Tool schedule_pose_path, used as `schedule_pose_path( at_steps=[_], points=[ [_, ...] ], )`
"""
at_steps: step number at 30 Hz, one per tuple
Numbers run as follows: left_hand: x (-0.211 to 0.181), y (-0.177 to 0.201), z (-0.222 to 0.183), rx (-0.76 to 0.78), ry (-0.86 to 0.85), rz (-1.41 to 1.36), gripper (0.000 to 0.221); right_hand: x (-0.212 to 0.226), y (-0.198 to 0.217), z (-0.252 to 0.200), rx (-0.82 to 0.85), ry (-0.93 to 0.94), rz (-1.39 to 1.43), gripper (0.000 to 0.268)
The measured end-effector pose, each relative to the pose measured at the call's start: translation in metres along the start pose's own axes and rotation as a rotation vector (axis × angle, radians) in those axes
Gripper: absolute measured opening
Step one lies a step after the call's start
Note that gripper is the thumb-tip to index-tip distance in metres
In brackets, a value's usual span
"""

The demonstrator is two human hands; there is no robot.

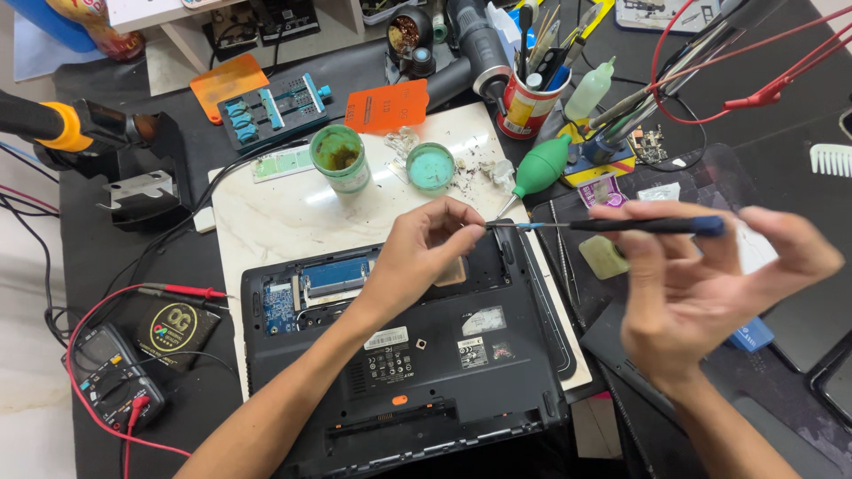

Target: The person installs a keyboard into a laptop and luego uses a screwdriver to secure internal components inside the open laptop chassis.

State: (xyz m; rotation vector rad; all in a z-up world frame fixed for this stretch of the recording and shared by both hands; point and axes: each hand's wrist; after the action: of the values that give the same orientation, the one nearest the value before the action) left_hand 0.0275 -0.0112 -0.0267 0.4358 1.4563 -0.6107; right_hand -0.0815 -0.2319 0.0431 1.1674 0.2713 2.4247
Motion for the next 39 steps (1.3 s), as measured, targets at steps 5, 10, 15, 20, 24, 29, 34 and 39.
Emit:
schedule_pose_path(
  at_steps=[5, 10, 15, 20, 24, 29, 34, 39],
  points=[
    [-0.008, -0.009, -0.002, -0.031, -0.189, 0.347, 0.014, -0.009, 0.011, -0.004, -0.049, -0.062, 0.066, 0.049],
    [-0.016, -0.012, -0.001, -0.024, -0.068, 0.291, 0.012, -0.015, 0.011, -0.006, -0.066, -0.059, 0.109, 0.048],
    [-0.013, -0.011, -0.002, -0.011, -0.092, 0.283, 0.01, -0.016, 0.014, -0.006, -0.032, -0.048, 0.092, 0.047],
    [-0.009, -0.01, -0.001, -0.007, -0.199, 0.356, 0.007, -0.015, 0.012, -0.003, -0.023, -0.046, 0.062, 0.045],
    [-0.009, -0.012, -0.003, 0.004, -0.174, 0.439, 0.009, -0.015, 0.009, 0.0, -0.047, -0.01, -0.019, 0.048],
    [-0.006, -0.014, -0.006, 0.025, -0.328, 0.599, 0.014, -0.019, 0.006, -0.001, -0.004, -0.036, 0.047, 0.048],
    [-0.009, -0.017, -0.006, 0.044, -0.299, 0.599, 0.016, -0.014, 0.004, 0.003, 0.037, -0.032, 0.055, 0.043],
    [-0.03, -0.013, -0.012, 0.029, -0.315, 0.68, 0.05, -0.005, -0.001, 0.005, 0.035, -0.059, 0.092, 0.041]
  ],
)
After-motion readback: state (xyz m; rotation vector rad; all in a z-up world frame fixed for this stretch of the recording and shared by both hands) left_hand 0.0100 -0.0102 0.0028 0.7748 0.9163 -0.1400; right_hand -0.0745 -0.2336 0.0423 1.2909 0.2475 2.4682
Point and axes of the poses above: each hand's wrist, its own z-axis towards the middle knuckle, its own y-axis out of the back of the hand, x = y × z, and after that the axes turned 8 degrees about x, right-handed
